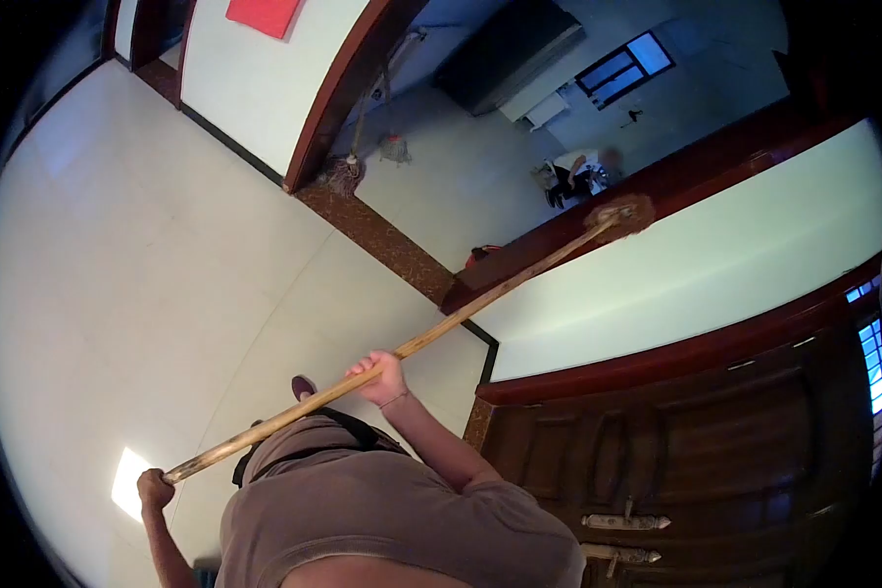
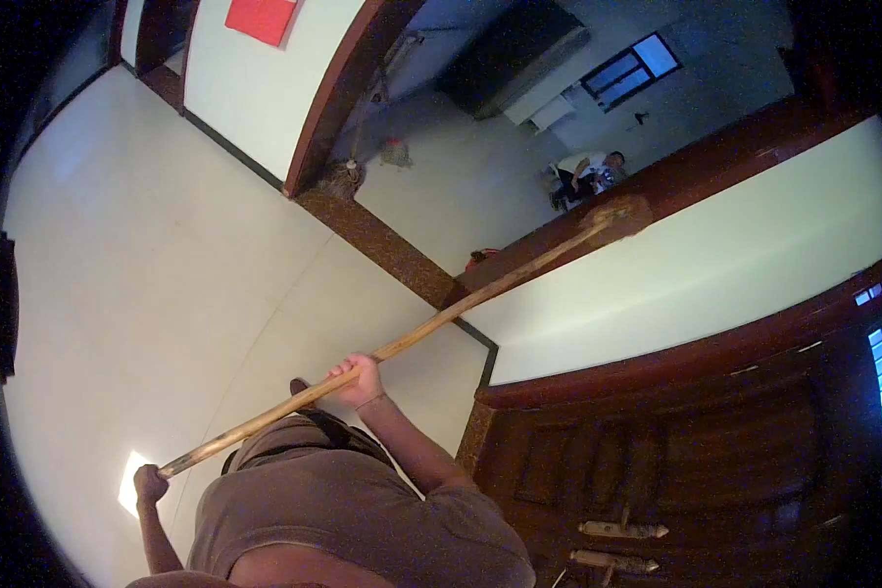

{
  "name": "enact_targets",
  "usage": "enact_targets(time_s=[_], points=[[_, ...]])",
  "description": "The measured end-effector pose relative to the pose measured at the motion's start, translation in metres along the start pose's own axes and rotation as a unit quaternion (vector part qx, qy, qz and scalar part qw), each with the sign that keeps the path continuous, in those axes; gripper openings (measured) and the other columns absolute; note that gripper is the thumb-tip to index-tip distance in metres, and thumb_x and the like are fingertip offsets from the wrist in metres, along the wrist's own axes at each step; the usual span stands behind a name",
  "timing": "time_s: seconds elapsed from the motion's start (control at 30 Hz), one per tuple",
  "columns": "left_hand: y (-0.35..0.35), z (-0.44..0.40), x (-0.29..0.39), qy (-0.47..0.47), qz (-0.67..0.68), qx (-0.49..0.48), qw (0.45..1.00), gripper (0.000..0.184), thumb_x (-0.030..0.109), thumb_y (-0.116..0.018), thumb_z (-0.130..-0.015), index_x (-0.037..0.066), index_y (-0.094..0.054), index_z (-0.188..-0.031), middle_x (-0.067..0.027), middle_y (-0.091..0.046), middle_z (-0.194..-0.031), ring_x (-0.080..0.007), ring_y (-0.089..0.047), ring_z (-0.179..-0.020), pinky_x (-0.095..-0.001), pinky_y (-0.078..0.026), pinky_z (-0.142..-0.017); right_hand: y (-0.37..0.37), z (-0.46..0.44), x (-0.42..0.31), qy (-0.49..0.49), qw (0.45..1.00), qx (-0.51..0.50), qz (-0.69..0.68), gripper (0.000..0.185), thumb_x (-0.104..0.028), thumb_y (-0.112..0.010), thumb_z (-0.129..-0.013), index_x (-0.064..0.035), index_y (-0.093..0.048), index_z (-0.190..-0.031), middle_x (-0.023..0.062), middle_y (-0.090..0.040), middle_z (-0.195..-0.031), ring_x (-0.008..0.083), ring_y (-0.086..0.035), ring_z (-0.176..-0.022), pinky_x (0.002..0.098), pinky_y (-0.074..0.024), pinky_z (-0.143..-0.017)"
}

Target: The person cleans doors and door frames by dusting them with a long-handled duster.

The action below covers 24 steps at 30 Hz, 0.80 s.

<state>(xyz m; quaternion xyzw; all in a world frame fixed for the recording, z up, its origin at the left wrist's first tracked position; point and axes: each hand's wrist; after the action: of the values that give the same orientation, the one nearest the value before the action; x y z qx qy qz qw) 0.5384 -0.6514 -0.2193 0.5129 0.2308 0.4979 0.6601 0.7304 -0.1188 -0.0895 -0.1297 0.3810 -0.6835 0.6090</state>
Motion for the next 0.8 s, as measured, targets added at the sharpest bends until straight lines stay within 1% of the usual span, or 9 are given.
enact_targets(time_s=[0.03, 0.1, 0.17, 0.37, 0.43, 0.5, 0.6, 0.7, 0.8], points=[[-0.002, -0.005, 0.018, 0.008, 0.023, -0.007, 1.000, 0.008, 0.013, -0.057, -0.059, 0.006, -0.059, -0.057, -0.0160, -0.059, -0.063, -0.0336, -0.058, -0.062, -0.0416, -0.047, -0.059, 0.004, 0.000, -0.012, 0.028, 0.999, -0.025, 0.010, 0.022, -0.016, -0.045, -0.077, -0.0115, -0.035, -0.058, 0.0038, -0.036, -0.056, 0.0220, -0.039, -0.059, 0.0417, -0.0379, -0.073], [-0.015, -0.021, 0.052, -0.005, 0.042, -0.022, 0.999, 0.009, 0.014, -0.056, -0.059, 0.006, -0.060, -0.059, -0.0171, -0.059, -0.065, -0.0347, -0.059, -0.065, -0.0426, -0.047, -0.060, -0.022, 0.018, -0.040, 0.054, 0.998, 0.003, 0.037, 0.023, -0.017, -0.046, -0.076, -0.0118, -0.034, -0.058, 0.0033, -0.035, -0.056, 0.0215, -0.038, -0.058, 0.0415, -0.0376, -0.072], [-0.016, -0.037, 0.094, -0.011, 0.087, -0.029, 0.996, 0.010, 0.015, -0.055, -0.060, 0.007, -0.061, -0.062, -0.0178, -0.060, -0.066, -0.0359, -0.059, -0.067, -0.0434, -0.047, -0.061, -0.038, 0.027, -0.075, 0.090, 0.995, -0.009, 0.045, 0.023, -0.016, -0.047, -0.075, -0.0125, -0.034, -0.057, 0.0032, -0.035, -0.056, 0.0207, -0.038, -0.058, 0.0408, -0.0375, -0.070], [-0.001, -0.075, 0.222, -0.080, 0.156, -0.032, 0.984, 0.018, 0.023, -0.058, -0.063, 0.005, -0.061, -0.067, -0.0179, -0.061, -0.070, -0.0360, -0.060, -0.069, -0.0428, -0.048, -0.063, -0.106, 0.071, -0.175, 0.228, 0.968, -0.008, 0.102, 0.027, -0.015, -0.049, -0.077, -0.0142, -0.032, -0.055, -0.0006, -0.033, -0.054, 0.0163, -0.037, -0.051, 0.0378, -0.0379, -0.064], [0.005, -0.083, 0.252, -0.088, 0.168, -0.034, 0.981, 0.019, 0.024, -0.059, -0.063, 0.005, -0.061, -0.068, -0.0179, -0.061, -0.070, -0.0357, -0.060, -0.070, -0.0426, -0.048, -0.063, -0.114, 0.072, -0.207, 0.233, 0.967, -0.011, 0.103, 0.025, -0.015, -0.049, -0.079, -0.0143, -0.033, -0.060, -0.0003, -0.034, -0.055, 0.0164, -0.037, -0.050, 0.0378, -0.0378, -0.062], [0.014, -0.084, 0.269, -0.093, 0.178, -0.037, 0.979, 0.021, 0.025, -0.059, -0.063, 0.005, -0.061, -0.069, -0.0179, -0.061, -0.070, -0.0353, -0.060, -0.070, -0.0424, -0.048, -0.063, -0.118, 0.068, -0.227, 0.235, 0.966, -0.014, 0.102, 0.023, -0.015, -0.049, -0.082, -0.0144, -0.034, -0.064, 0.0000, -0.034, -0.056, 0.0165, -0.036, -0.050, 0.0378, -0.0378, -0.059], [0.033, -0.079, 0.284, -0.094, 0.188, -0.063, 0.976, 0.021, 0.024, -0.059, -0.063, 0.005, -0.063, -0.071, -0.0175, -0.061, -0.071, -0.0344, -0.060, -0.071, -0.0414, -0.048, -0.066, -0.118, 0.059, -0.246, 0.285, 0.946, -0.016, 0.152, 0.022, -0.017, -0.050, -0.085, -0.0154, -0.035, -0.068, -0.0010, -0.033, -0.057, 0.0163, -0.038, -0.051, 0.0369, -0.0374, -0.059], [0.047, -0.071, 0.293, -0.095, 0.172, -0.063, 0.979, 0.021, 0.024, -0.059, -0.063, 0.005, -0.064, -0.071, -0.0176, -0.062, -0.071, -0.0345, -0.060, -0.071, -0.0412, -0.048, -0.066, -0.108, 0.039, -0.258, 0.293, 0.948, -0.013, 0.127, 0.024, -0.020, -0.052, -0.084, -0.0149, -0.037, -0.066, -0.0018, -0.033, -0.055, 0.0147, -0.036, -0.050, 0.0366, -0.0369, -0.060], [0.050, -0.064, 0.284, -0.076, 0.136, -0.060, 0.986, 0.021, 0.024, -0.058, -0.063, 0.005, -0.065, -0.071, -0.0177, -0.062, -0.071, -0.0345, -0.060, -0.071, -0.0406, -0.048, -0.067, -0.090, 0.009, -0.257, 0.262, 0.958, -0.012, 0.119, 0.025, -0.020, -0.052, -0.084, -0.0151, -0.036, -0.065, -0.0020, -0.032, -0.055, 0.0143, -0.035, -0.050, 0.0361, -0.0366, -0.059]])
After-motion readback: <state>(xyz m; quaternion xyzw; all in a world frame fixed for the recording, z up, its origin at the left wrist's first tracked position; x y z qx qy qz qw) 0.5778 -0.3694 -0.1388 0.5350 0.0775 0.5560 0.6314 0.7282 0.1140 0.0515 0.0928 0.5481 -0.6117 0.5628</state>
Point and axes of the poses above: each hand's wrist, its own z-axis away from the middle knuckle, its own y-axis out of the back of the hand, x = y × z
